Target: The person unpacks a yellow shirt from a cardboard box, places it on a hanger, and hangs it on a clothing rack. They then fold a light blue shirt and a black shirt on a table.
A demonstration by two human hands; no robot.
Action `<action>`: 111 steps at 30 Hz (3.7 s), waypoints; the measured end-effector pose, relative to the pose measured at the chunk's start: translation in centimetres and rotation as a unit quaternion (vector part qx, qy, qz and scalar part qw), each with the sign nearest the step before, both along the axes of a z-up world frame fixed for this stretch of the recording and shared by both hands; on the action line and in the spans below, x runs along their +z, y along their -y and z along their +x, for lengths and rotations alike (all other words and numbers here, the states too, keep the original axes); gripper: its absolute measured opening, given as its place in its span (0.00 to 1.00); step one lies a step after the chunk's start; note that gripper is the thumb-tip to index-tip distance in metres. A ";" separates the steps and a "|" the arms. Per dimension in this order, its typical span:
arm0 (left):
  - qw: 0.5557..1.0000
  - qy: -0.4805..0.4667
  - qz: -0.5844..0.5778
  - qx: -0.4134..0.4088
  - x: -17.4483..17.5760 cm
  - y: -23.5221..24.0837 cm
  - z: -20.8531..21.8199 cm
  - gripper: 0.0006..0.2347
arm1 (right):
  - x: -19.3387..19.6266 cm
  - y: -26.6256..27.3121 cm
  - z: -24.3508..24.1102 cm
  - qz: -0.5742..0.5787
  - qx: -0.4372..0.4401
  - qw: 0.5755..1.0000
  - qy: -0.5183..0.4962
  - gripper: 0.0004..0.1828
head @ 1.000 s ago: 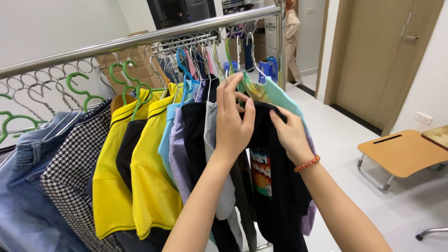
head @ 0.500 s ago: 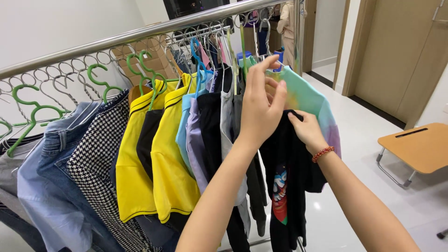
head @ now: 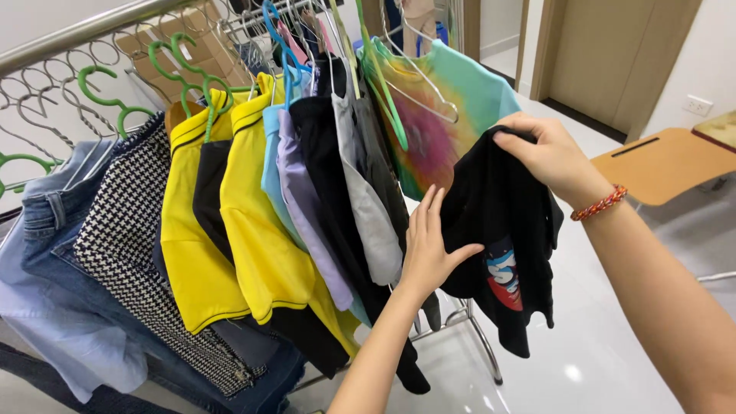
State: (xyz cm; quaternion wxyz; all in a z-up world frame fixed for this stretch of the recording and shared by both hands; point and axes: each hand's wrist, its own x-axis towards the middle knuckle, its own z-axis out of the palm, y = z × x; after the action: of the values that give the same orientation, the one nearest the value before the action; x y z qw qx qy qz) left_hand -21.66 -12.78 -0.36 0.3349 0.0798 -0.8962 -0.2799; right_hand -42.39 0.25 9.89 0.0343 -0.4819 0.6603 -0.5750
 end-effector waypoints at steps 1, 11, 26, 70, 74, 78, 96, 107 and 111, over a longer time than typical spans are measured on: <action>1.000 0.005 0.001 -0.003 -2.4 0.3 0.1 0.45 | 0.1 -0.9 0.5 0.001 -0.003 1.000 0.005 0.07; 0.956 0.024 0.293 0.016 -13.9 0.7 1.7 0.11 | -1.4 -12.2 3.2 0.110 -0.143 0.970 0.161 0.11; 0.912 0.190 0.353 -0.094 -7.0 -2.3 7.3 0.12 | -7.5 -26.5 3.3 0.265 -0.079 0.941 0.196 0.13; 0.939 0.217 -0.104 0.244 -2.0 -25.4 14.9 0.05 | -31.6 -19.2 8.6 0.351 0.509 0.785 -0.050 0.34; 0.915 0.218 -0.087 0.327 -4.2 -24.4 18.0 0.07 | -35.7 -20.1 5.3 0.375 0.466 0.795 0.105 0.13; 0.909 0.206 -0.022 0.362 -6.4 -23.9 20.9 0.09 | -42.3 -18.3 1.1 0.305 0.421 0.817 0.250 0.08; 0.761 -0.112 0.511 0.383 -23.3 -22.4 7.7 0.15 | -32.1 -19.4 0.7 0.235 0.247 0.848 0.406 0.16; 0.819 -0.112 0.473 0.305 -21.7 -26.9 -3.4 0.10 | -20.8 -24.6 8.1 0.148 0.188 0.899 0.366 0.16; 0.847 -0.155 0.438 0.257 -16.5 -29.2 -2.5 0.09 | -18.5 -25.7 8.2 0.136 0.182 0.913 0.339 0.17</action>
State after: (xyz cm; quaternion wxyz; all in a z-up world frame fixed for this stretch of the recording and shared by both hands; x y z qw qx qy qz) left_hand -24.18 16.47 -16.83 0.4594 0.4013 -0.5644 -0.5562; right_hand -34.19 25.93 -8.62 0.4255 -0.3604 0.5817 -0.5921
